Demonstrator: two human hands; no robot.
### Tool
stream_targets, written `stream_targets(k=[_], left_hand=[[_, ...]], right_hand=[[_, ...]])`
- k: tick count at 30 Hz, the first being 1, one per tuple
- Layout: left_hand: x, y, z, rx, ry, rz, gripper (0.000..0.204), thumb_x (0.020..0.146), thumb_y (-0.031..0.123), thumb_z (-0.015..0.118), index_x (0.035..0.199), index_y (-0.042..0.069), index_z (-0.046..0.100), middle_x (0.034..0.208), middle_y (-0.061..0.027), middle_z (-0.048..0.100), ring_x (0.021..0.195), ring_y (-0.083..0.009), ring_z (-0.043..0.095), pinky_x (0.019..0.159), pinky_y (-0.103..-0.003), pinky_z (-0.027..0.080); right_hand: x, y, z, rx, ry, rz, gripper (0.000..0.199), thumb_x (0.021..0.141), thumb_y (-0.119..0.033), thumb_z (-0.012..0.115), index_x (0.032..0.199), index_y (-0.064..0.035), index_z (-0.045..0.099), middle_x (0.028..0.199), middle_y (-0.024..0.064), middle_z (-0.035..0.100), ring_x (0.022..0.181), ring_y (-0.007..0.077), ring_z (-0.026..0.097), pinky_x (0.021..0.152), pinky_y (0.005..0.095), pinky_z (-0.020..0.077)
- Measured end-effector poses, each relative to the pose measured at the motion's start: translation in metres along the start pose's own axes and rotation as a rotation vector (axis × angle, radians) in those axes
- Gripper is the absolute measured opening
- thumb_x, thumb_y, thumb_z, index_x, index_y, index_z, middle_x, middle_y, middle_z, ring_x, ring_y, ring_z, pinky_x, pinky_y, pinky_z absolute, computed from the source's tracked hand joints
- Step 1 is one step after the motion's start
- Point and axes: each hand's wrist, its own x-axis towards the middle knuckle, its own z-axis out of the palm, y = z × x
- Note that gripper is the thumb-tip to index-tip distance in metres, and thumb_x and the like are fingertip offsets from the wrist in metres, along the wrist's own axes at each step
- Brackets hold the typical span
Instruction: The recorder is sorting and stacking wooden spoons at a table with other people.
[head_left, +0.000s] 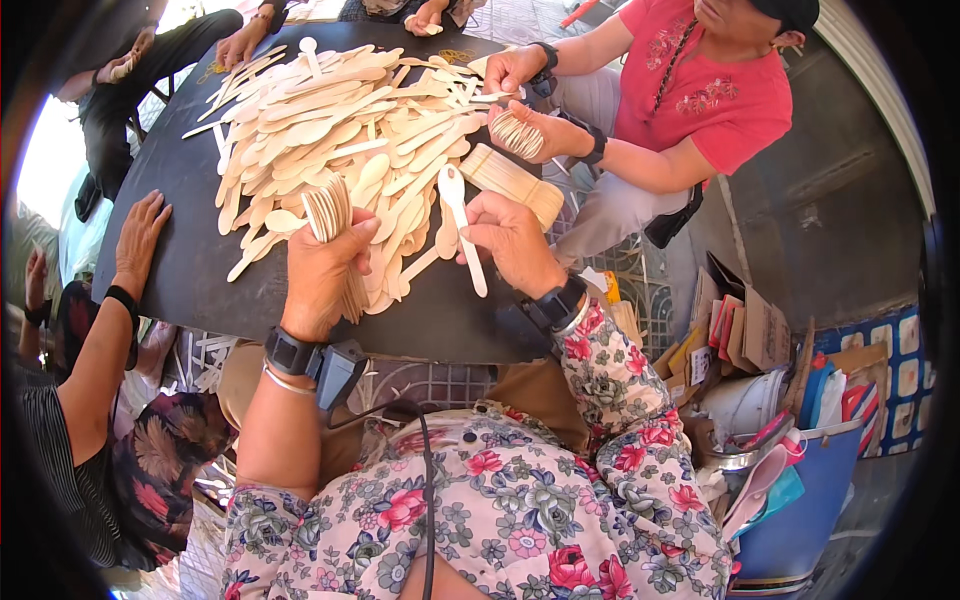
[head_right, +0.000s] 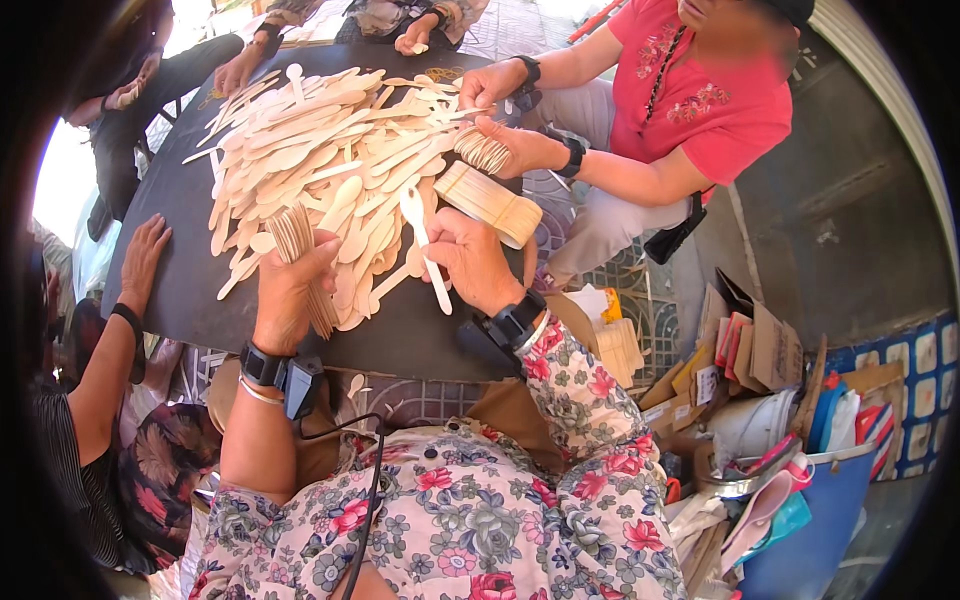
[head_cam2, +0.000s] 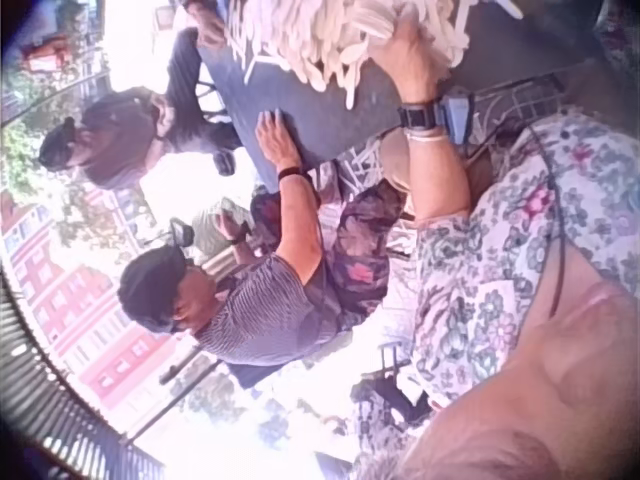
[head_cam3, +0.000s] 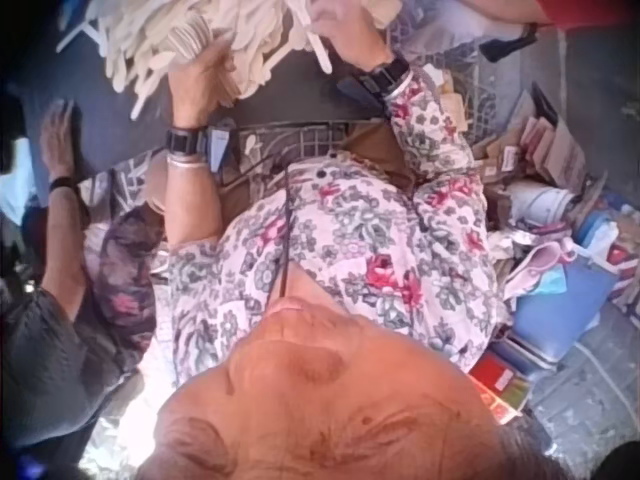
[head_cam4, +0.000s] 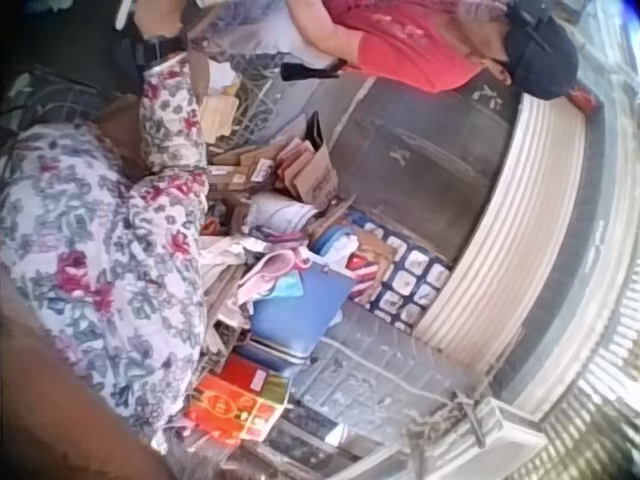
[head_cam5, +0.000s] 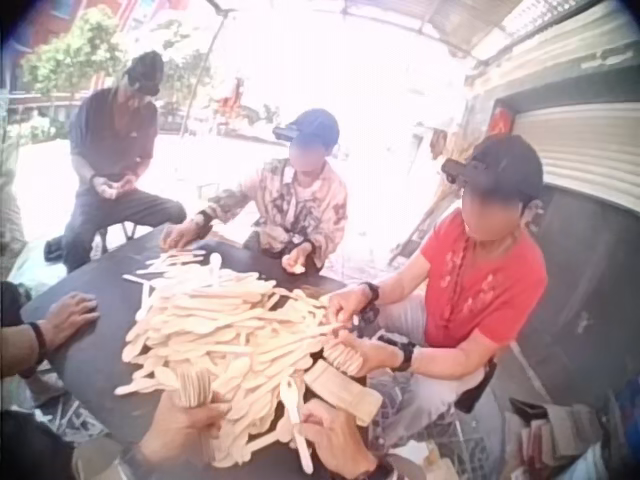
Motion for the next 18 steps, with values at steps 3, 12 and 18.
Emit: stream_targets(k=[3, 12, 18], left_hand=[[-0.002, 0.000, 0.017, -0.070, -0.023, -0.040, 0.018, 0.084, 0.011, 0.071, 0.096, -0.001, 0.064, 0.065, -0.0009, 0.056, 0.053, -0.0095, 0.051, 0.051, -0.023, 0.040], [-0.015, -0.010, 0.023, -0.113, -0.084, 0.032, 0.015, 0.084, 0.007, 0.072, 0.094, -0.001, 0.064, 0.068, -0.0017, 0.061, 0.053, -0.0078, 0.053, 0.049, -0.022, 0.043], [-0.026, -0.005, 0.027, 0.055, -0.215, 0.065, 0.011, 0.085, 0.005, 0.071, 0.093, 0.001, 0.065, 0.072, -0.0015, 0.064, 0.057, -0.0063, 0.055, 0.050, -0.021, 0.043]], right_hand=[[-0.021, -0.015, 0.011, 0.055, -0.132, 0.100, 0.009, 0.088, -0.010, 0.060, 0.090, -0.0016, 0.057, 0.076, 0.0066, 0.061, 0.059, 0.0113, 0.062, 0.048, 0.0226, 0.0485], [-0.037, -0.012, 0.043, 0.052, -0.011, -0.042, 0.014, 0.094, -0.016, 0.060, 0.091, -0.0029, 0.060, 0.072, 0.0013, 0.059, 0.055, 0.0052, 0.053, 0.046, 0.0193, 0.0418], [-0.037, -0.024, 0.050, 0.129, 0.090, -0.064, 0.025, 0.093, -0.025, 0.063, 0.082, -0.0024, 0.062, 0.064, 0.0011, 0.057, 0.048, 0.0047, 0.048, 0.042, 0.0199, 0.0363]])
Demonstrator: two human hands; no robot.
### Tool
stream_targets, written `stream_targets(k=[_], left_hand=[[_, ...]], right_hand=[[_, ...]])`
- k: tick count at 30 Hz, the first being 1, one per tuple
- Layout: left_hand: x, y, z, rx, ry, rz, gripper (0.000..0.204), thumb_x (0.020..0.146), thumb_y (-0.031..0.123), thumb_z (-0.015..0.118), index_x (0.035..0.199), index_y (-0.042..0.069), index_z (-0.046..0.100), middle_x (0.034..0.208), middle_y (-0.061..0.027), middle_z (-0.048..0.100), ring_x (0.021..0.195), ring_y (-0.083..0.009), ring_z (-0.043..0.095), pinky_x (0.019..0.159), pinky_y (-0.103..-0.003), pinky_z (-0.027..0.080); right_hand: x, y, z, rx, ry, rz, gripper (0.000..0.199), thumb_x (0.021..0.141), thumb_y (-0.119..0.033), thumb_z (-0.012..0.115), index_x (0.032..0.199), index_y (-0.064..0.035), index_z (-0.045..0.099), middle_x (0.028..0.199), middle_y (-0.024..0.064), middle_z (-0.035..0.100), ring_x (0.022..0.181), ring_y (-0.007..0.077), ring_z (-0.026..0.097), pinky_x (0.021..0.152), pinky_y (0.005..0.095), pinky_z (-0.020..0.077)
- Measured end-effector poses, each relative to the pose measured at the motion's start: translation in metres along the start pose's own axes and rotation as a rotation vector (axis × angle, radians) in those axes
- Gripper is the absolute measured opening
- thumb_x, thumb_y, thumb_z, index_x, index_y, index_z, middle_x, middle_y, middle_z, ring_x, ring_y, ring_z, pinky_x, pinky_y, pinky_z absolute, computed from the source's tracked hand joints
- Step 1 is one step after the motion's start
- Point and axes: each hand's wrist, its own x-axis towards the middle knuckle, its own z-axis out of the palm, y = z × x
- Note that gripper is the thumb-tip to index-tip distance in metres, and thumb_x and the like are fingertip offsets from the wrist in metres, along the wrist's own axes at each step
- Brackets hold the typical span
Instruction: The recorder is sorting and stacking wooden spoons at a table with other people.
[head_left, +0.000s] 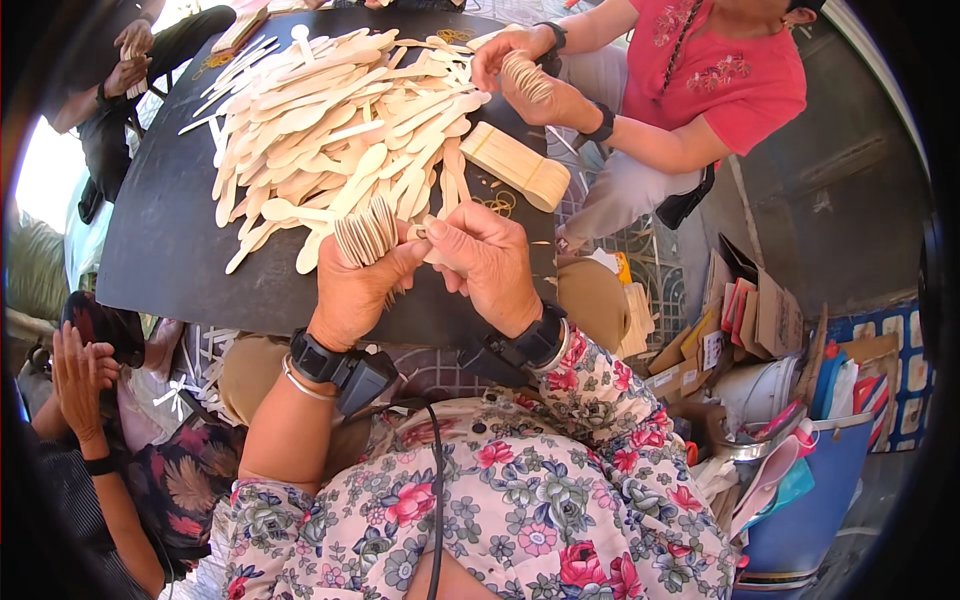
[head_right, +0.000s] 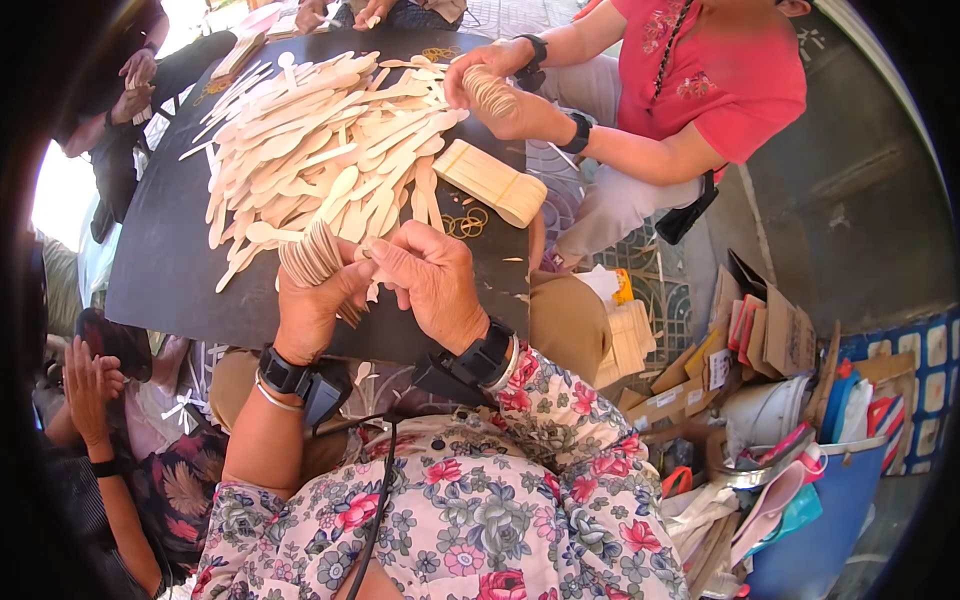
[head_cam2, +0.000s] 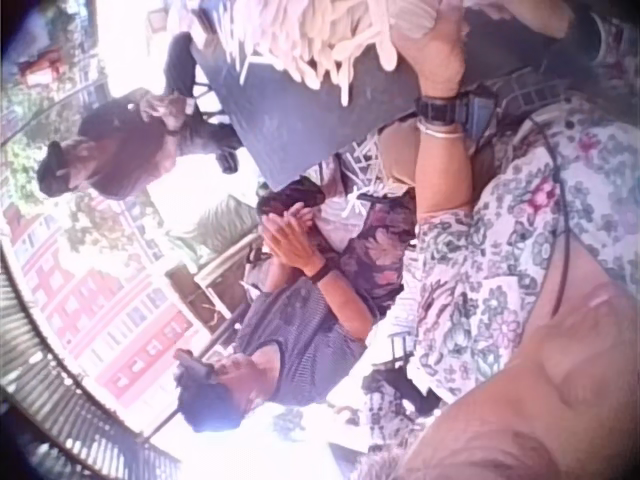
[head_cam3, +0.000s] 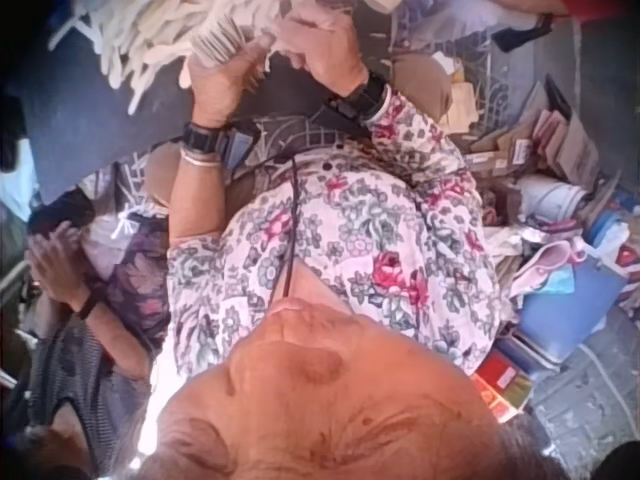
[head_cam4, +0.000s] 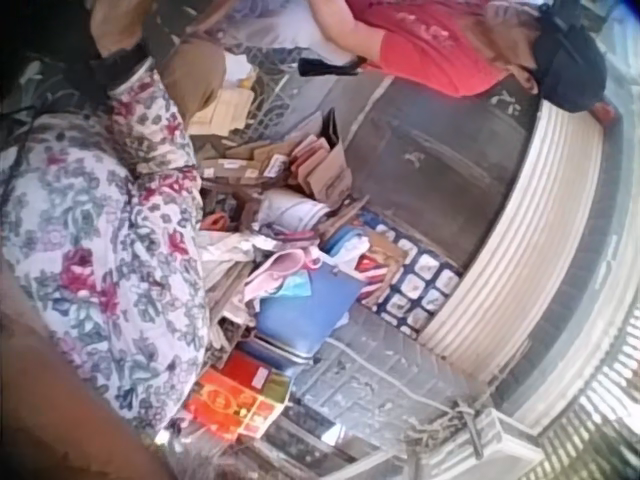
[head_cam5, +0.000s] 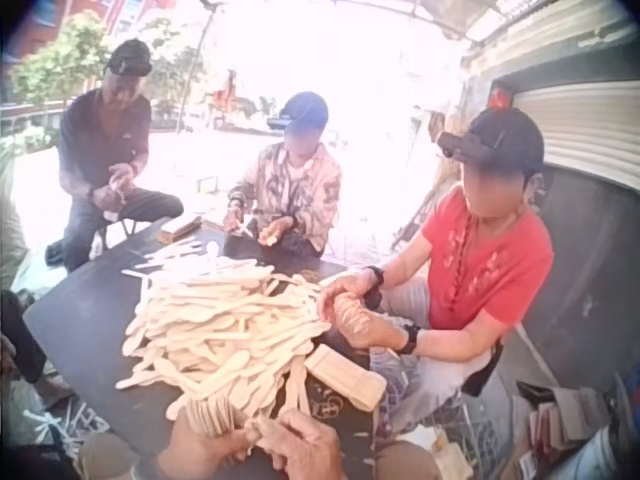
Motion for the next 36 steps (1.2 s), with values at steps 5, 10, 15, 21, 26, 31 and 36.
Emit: stream_targets(k=[5, 10, 15, 21, 26, 31, 36], left_hand=[[-0.004, -0.005, -0.004, -0.081, -0.014, 0.042, 0.012, 0.084, 0.005, 0.072, 0.093, 0.001, 0.064, 0.073, -0.0018, 0.064, 0.056, -0.0068, 0.055, 0.051, -0.021, 0.044], [-0.001, -0.006, -0.004, -0.091, -0.024, 0.054, 0.013, 0.084, 0.005, 0.072, 0.092, 0.001, 0.064, 0.072, -0.0022, 0.064, 0.056, -0.0075, 0.056, 0.050, -0.021, 0.044], [-0.002, -0.006, -0.007, -0.111, 0.003, 0.057, 0.013, 0.083, 0.004, 0.073, 0.092, 0.000, 0.064, 0.070, -0.0028, 0.063, 0.056, -0.0080, 0.057, 0.050, -0.021, 0.045], [0.000, -0.006, -0.004, -0.133, 0.042, 0.043, 0.012, 0.083, 0.003, 0.072, 0.091, -0.001, 0.063, 0.067, -0.0032, 0.062, 0.054, -0.0092, 0.056, 0.050, -0.022, 0.045], [0.001, -0.007, -0.002, -0.202, 0.104, -0.019, 0.007, 0.086, 0.003, 0.067, 0.090, -0.001, 0.062, 0.066, -0.0053, 0.062, 0.051, -0.0115, 0.055, 0.049, -0.023, 0.045], [-0.001, -0.004, 0.001, -0.307, 0.105, -0.040, 0.008, 0.086, 0.006, 0.067, 0.087, 0.000, 0.062, 0.064, -0.0067, 0.061, 0.048, -0.0132, 0.054, 0.046, -0.025, 0.044], [-0.002, -0.001, 0.003, -0.405, 0.082, -0.071, 0.009, 0.086, 0.008, 0.066, 0.085, 0.002, 0.061, 0.062, -0.0064, 0.059, 0.046, -0.0149, 0.053, 0.044, -0.027, 0.044]], right_hand=[[0.002, -0.007, 0.003, 0.112, -0.037, 0.093, 0.031, 0.091, -0.028, 0.064, 0.076, -0.0012, 0.063, 0.058, 0.0014, 0.055, 0.044, 0.0053, 0.047, 0.039, 0.0203, 0.0339], [0.004, -0.003, 0.007, 0.158, 0.010, 0.087, 0.028, 0.089, -0.025, 0.064, 0.074, -0.0014, 0.064, 0.056, 0.0014, 0.055, 0.042, 0.0053, 0.046, 0.038, 0.0199, 0.0324], [0.007, 0.000, 0.017, 0.178, 0.053, 0.077, 0.026, 0.088, -0.024, 0.066, 0.074, -0.0013, 0.064, 0.056, 0.0002, 0.054, 0.042, 0.0048, 0.044, 0.038, 0.0204, 0.0311], [0.010, 0.002, 0.017, 0.224, 0.048, 0.094, 0.024, 0.088, -0.021, 0.066, 0.074, -0.0020, 0.063, 0.058, -0.0022, 0.053, 0.046, 0.0038, 0.043, 0.040, 0.0209, 0.0308], [0.009, 0.014, 0.019, 0.028, 0.098, -0.032, 0.030, 0.093, -0.022, 0.062, 0.071, -0.0020, 0.055, 0.057, -0.0009, 0.052, 0.049, 0.0038, 0.040, 0.043, 0.0230, 0.0329], [0.003, 0.003, 0.024, -0.098, 0.126, -0.129, 0.035, 0.096, -0.024, 0.059, 0.070, -0.0006, 0.051, 0.056, 0.0056, 0.054, 0.053, 0.0046, 0.043, 0.047, 0.0256, 0.0384], [0.007, 0.011, 0.027, 0.055, 0.097, -0.136, 0.034, 0.095, -0.021, 0.061, 0.070, -0.0009, 0.052, 0.058, 0.0064, 0.059, 0.050, 0.0055, 0.050, 0.046, 0.0242, 0.0413]])
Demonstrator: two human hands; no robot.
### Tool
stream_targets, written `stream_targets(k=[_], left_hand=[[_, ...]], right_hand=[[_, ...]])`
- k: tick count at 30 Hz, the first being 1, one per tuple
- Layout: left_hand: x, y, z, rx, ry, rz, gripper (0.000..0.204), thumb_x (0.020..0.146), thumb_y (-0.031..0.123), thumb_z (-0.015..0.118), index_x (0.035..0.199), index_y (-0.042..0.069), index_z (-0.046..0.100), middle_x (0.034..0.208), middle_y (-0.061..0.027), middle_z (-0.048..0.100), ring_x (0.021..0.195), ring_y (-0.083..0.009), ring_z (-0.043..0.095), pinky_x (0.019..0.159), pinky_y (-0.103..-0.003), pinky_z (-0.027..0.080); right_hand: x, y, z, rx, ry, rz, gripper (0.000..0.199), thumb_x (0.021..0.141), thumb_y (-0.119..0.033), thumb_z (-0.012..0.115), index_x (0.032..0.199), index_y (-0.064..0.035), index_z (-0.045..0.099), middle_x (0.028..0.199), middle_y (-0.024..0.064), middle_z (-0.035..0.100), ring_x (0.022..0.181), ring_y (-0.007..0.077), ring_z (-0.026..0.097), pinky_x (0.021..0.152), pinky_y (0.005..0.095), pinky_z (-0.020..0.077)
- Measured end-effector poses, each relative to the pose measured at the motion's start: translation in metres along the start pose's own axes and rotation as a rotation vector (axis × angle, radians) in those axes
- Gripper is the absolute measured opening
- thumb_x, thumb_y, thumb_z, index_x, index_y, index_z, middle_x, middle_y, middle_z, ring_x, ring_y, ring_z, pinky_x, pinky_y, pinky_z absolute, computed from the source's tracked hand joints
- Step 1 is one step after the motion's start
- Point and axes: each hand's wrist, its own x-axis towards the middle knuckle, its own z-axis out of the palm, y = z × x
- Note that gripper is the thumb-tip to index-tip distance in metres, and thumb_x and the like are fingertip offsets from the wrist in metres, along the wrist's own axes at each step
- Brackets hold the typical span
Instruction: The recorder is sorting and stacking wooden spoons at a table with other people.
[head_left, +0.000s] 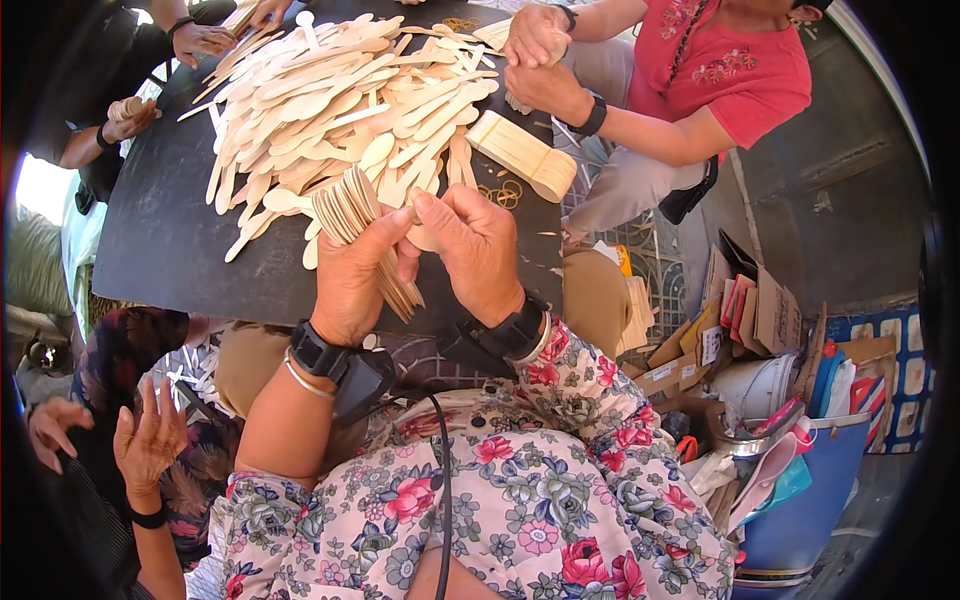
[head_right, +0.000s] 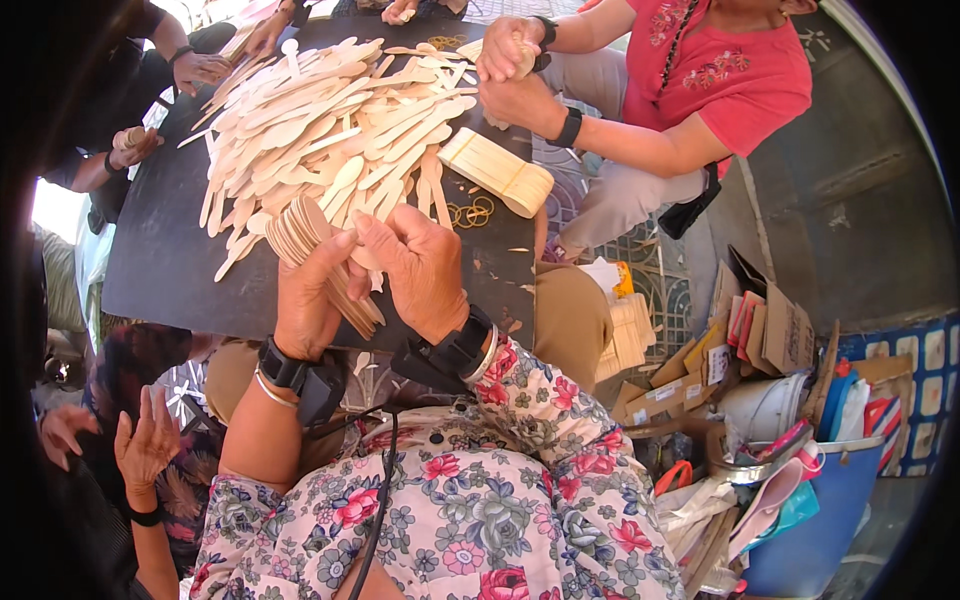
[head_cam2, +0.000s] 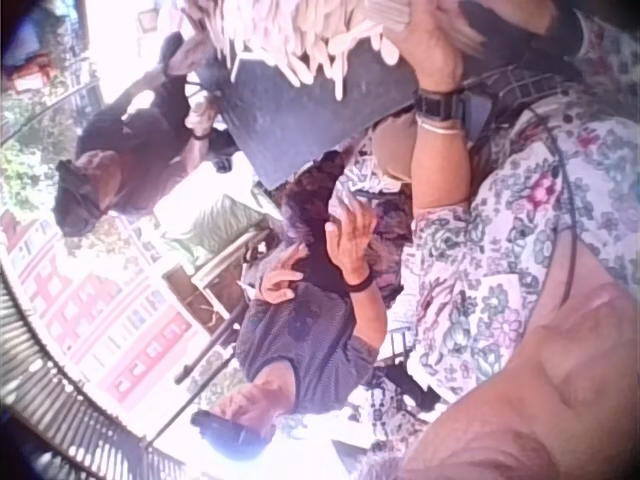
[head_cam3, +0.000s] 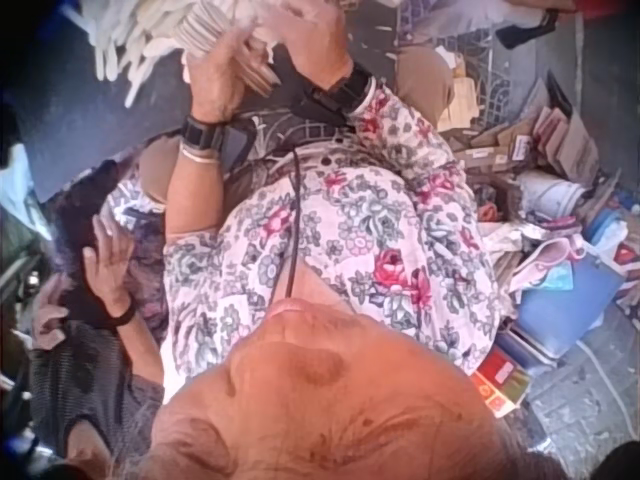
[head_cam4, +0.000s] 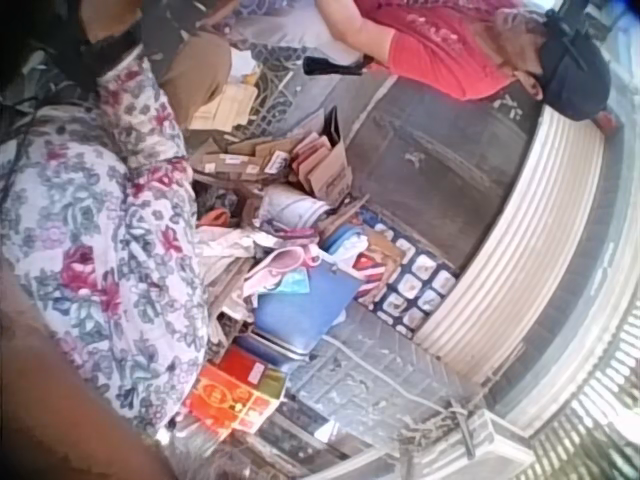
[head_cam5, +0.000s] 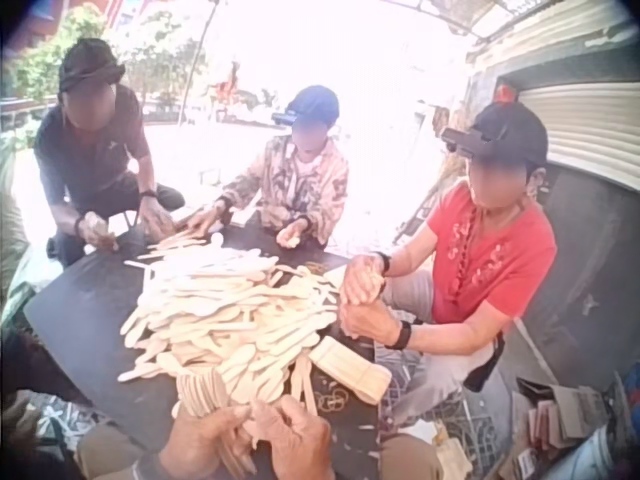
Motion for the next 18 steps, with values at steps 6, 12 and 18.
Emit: stream_targets(k=[6, 12, 18], left_hand=[[-0.002, -0.002, 0.006, -0.088, 0.058, 0.000, 0.009, 0.086, 0.010, 0.064, 0.086, 0.003, 0.059, 0.064, -0.0070, 0.058, 0.047, -0.0166, 0.052, 0.045, -0.030, 0.044], [-0.001, -0.002, 0.002, -0.160, 0.087, -0.043, 0.009, 0.086, 0.010, 0.064, 0.087, 0.003, 0.060, 0.064, -0.0068, 0.056, 0.048, -0.0170, 0.052, 0.046, -0.031, 0.044], [0.001, 0.003, 0.001, -0.156, 0.108, -0.034, 0.008, 0.086, 0.010, 0.064, 0.088, 0.002, 0.061, 0.064, -0.0062, 0.056, 0.047, -0.0170, 0.051, 0.046, -0.030, 0.044]], right_hand=[[0.003, 0.001, 0.005, 0.158, -0.001, 0.038, 0.031, 0.094, -0.018, 0.062, 0.069, -0.0012, 0.052, 0.058, 0.0039, 0.057, 0.046, 0.0064, 0.052, 0.040, 0.0233, 0.0413], [0.005, -0.001, 0.013, 0.128, 0.021, 0.016, 0.031, 0.095, -0.016, 0.060, 0.069, -0.0022, 0.050, 0.059, 0.0036, 0.056, 0.046, 0.0055, 0.052, 0.037, 0.0225, 0.0402], [0.008, -0.001, 0.019, 0.214, -0.015, 0.086, 0.033, 0.096, -0.018, 0.058, 0.069, -0.0035, 0.048, 0.059, 0.0017, 0.053, 0.047, 0.0054, 0.051, 0.038, 0.0222, 0.0393]])
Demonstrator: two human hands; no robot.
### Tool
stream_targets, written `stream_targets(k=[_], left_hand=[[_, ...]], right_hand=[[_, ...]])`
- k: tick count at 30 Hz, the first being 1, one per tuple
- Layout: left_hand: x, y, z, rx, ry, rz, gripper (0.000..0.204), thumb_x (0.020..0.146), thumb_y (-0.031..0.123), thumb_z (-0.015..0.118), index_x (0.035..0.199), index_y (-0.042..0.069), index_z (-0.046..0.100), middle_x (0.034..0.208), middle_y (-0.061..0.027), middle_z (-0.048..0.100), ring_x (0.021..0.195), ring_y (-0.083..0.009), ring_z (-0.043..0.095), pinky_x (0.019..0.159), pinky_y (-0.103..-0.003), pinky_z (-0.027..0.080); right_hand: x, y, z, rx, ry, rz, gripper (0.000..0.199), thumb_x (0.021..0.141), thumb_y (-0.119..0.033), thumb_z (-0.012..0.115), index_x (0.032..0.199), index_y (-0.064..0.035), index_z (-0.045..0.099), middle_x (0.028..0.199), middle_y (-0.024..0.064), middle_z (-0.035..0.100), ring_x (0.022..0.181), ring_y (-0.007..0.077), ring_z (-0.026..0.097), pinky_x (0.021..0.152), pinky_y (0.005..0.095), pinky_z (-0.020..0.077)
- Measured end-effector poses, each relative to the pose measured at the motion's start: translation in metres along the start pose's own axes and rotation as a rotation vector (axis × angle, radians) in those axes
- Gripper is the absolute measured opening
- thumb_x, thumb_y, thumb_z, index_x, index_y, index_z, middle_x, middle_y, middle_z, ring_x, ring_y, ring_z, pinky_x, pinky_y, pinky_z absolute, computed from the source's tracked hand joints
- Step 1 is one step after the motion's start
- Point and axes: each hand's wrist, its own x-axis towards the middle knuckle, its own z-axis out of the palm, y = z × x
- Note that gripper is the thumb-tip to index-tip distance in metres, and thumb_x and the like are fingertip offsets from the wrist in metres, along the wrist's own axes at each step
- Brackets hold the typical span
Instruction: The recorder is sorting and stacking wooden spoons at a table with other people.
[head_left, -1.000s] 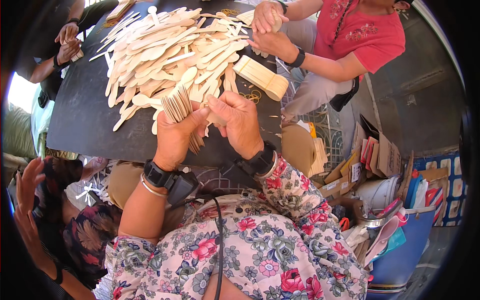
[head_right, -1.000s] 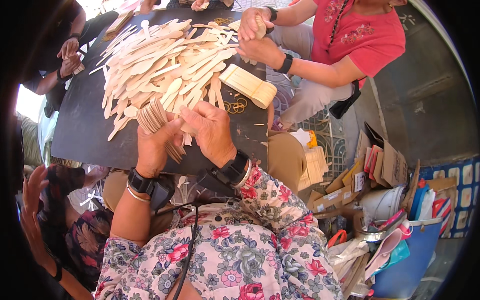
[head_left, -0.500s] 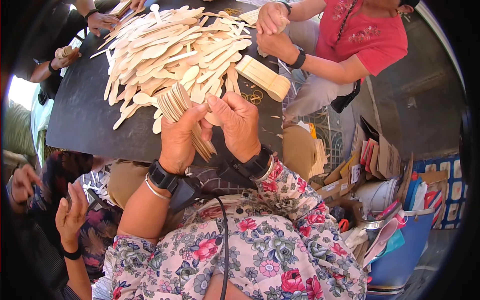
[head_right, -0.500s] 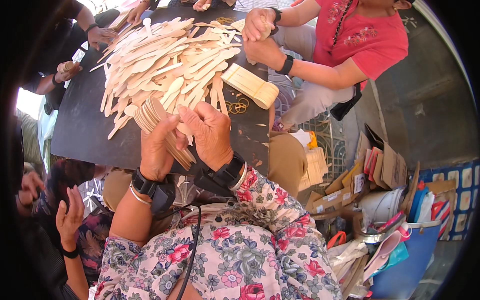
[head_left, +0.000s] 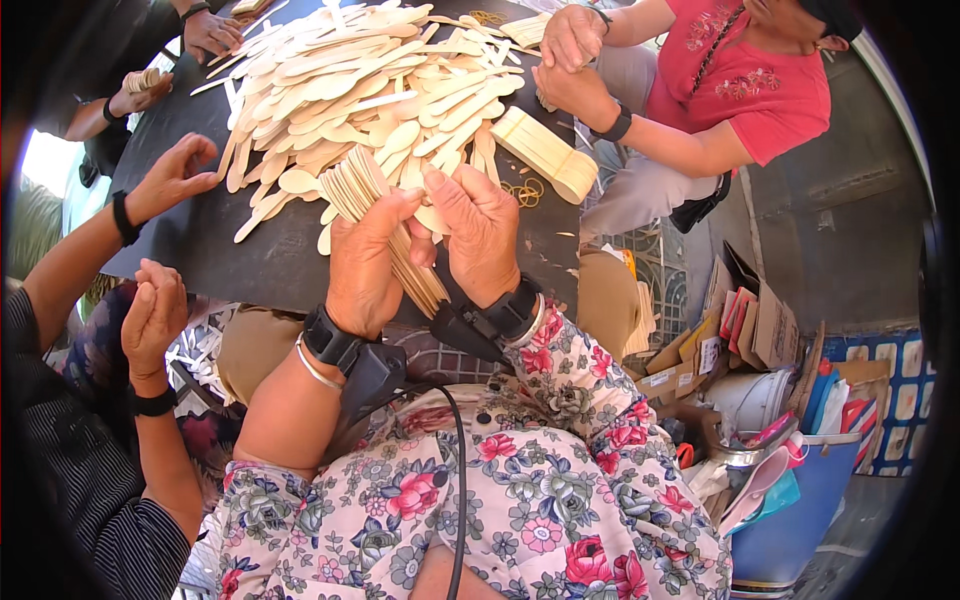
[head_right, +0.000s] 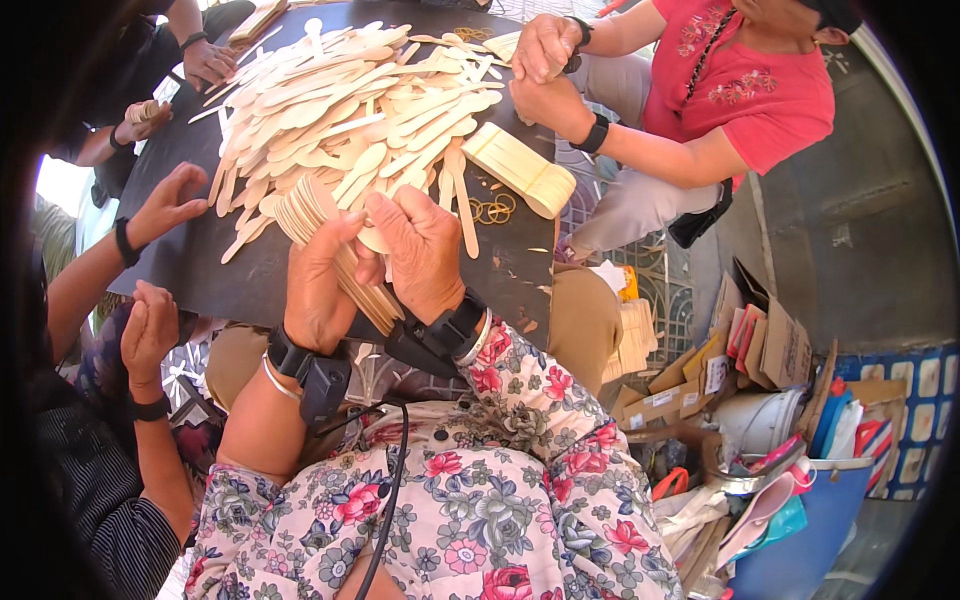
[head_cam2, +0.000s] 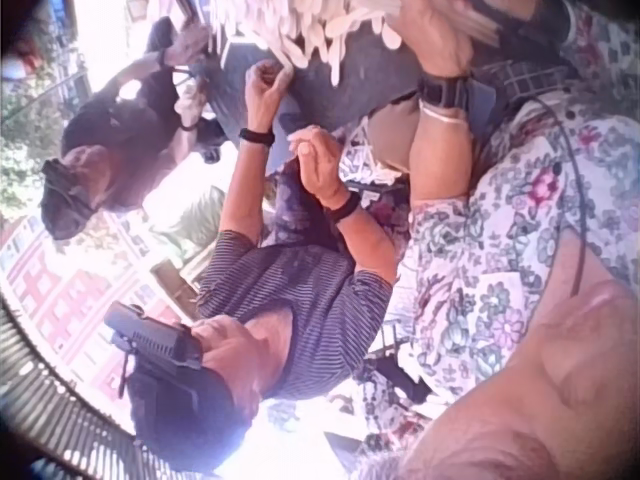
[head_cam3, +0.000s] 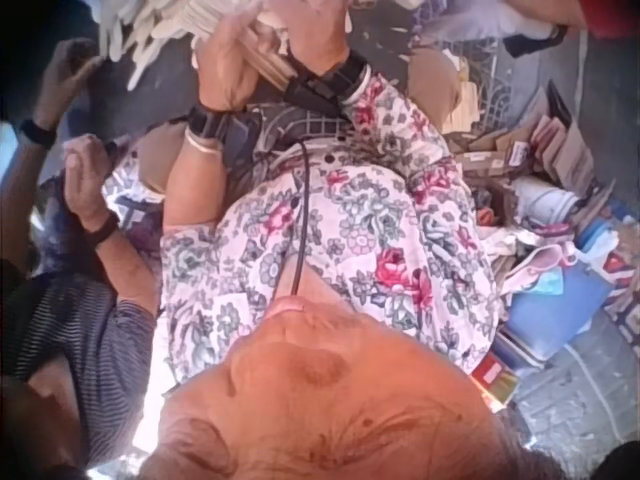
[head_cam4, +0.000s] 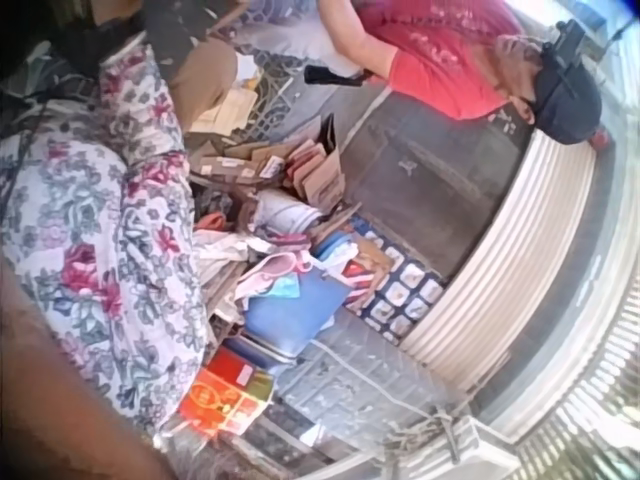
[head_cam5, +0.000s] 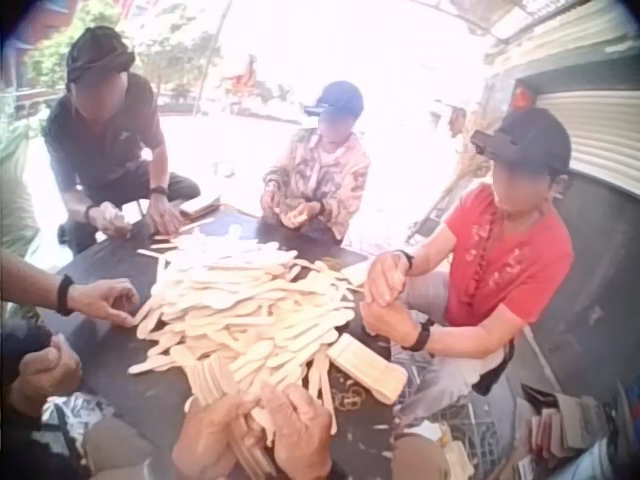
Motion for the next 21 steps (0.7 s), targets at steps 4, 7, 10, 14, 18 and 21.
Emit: stream_targets(k=[4, 7, 10, 14, 18, 21], left_hand=[[-0.001, 0.005, 0.001, 0.106, 0.022, 0.099, 0.008, 0.085, 0.009, 0.064, 0.086, 0.001, 0.061, 0.062, -0.0048, 0.057, 0.048, -0.0145, 0.053, 0.046, -0.027, 0.043], [0.002, 0.012, -0.006, 0.201, 0.080, 0.183, 0.009, 0.086, 0.009, 0.064, 0.085, 0.000, 0.061, 0.062, -0.0039, 0.058, 0.049, -0.0127, 0.054, 0.046, -0.025, 0.042], [0.002, 0.015, -0.004, 0.187, 0.073, 0.186, 0.010, 0.087, 0.009, 0.065, 0.085, 0.000, 0.062, 0.062, -0.0035, 0.058, 0.049, -0.0116, 0.054, 0.046, -0.024, 0.042], [-0.002, 0.008, -0.003, 0.327, 0.035, 0.249, 0.014, 0.085, 0.010, 0.070, 0.090, 0.001, 0.060, 0.062, -0.0038, 0.057, 0.048, -0.0123, 0.051, 0.048, -0.026, 0.043], [-0.007, 0.011, 0.001, 0.518, -0.034, 0.201, 0.015, 0.083, 0.009, 0.074, 0.087, 0.002, 0.062, 0.063, -0.0033, 0.059, 0.050, -0.0106, 0.052, 0.047, -0.024, 0.042], [-0.008, 0.013, 0.001, 0.491, -0.097, 0.212, 0.013, 0.083, 0.009, 0.074, 0.085, 0.002, 0.063, 0.063, -0.0026, 0.060, 0.050, -0.0094, 0.053, 0.046, -0.022, 0.041]], right_hand=[[0.008, 0.009, -0.009, -0.196, 0.011, -0.058, 0.036, 0.097, -0.021, 0.057, 0.068, -0.0019, 0.046, 0.057, 0.0009, 0.046, 0.053, 0.0058, 0.040, 0.046, 0.0250, 0.0358], [0.003, 0.001, -0.015, -0.516, -0.018, -0.094, 0.036, 0.095, -0.022, 0.059, 0.069, -0.0005, 0.047, 0.056, 0.0035, 0.041, 0.058, 0.0076, 0.035, 0.050, 0.0275, 0.0340], [-0.005, 0.002, -0.023, -0.574, -0.035, -0.155, 0.033, 0.094, -0.021, 0.061, 0.070, -0.0004, 0.049, 0.056, 0.0057, 0.039, 0.056, 0.0082, 0.036, 0.049, 0.0284, 0.0349], [-0.011, -0.003, -0.022, -0.526, 0.034, -0.106, 0.032, 0.093, -0.020, 0.062, 0.071, -0.0006, 0.051, 0.057, 0.0063, 0.040, 0.054, 0.0099, 0.036, 0.048, 0.0289, 0.0345], [-0.014, -0.006, -0.022, -0.586, 0.049, -0.225, 0.032, 0.093, -0.021, 0.063, 0.071, -0.0005, 0.051, 0.057, 0.0054, 0.040, 0.053, 0.0096, 0.036, 0.047, 0.0293, 0.0348], [-0.014, -0.010, -0.025, -0.500, 0.001, -0.126, 0.033, 0.093, -0.022, 0.062, 0.071, -0.0003, 0.052, 0.057, 0.0039, 0.040, 0.054, 0.0085, 0.036, 0.048, 0.0286, 0.0339]])
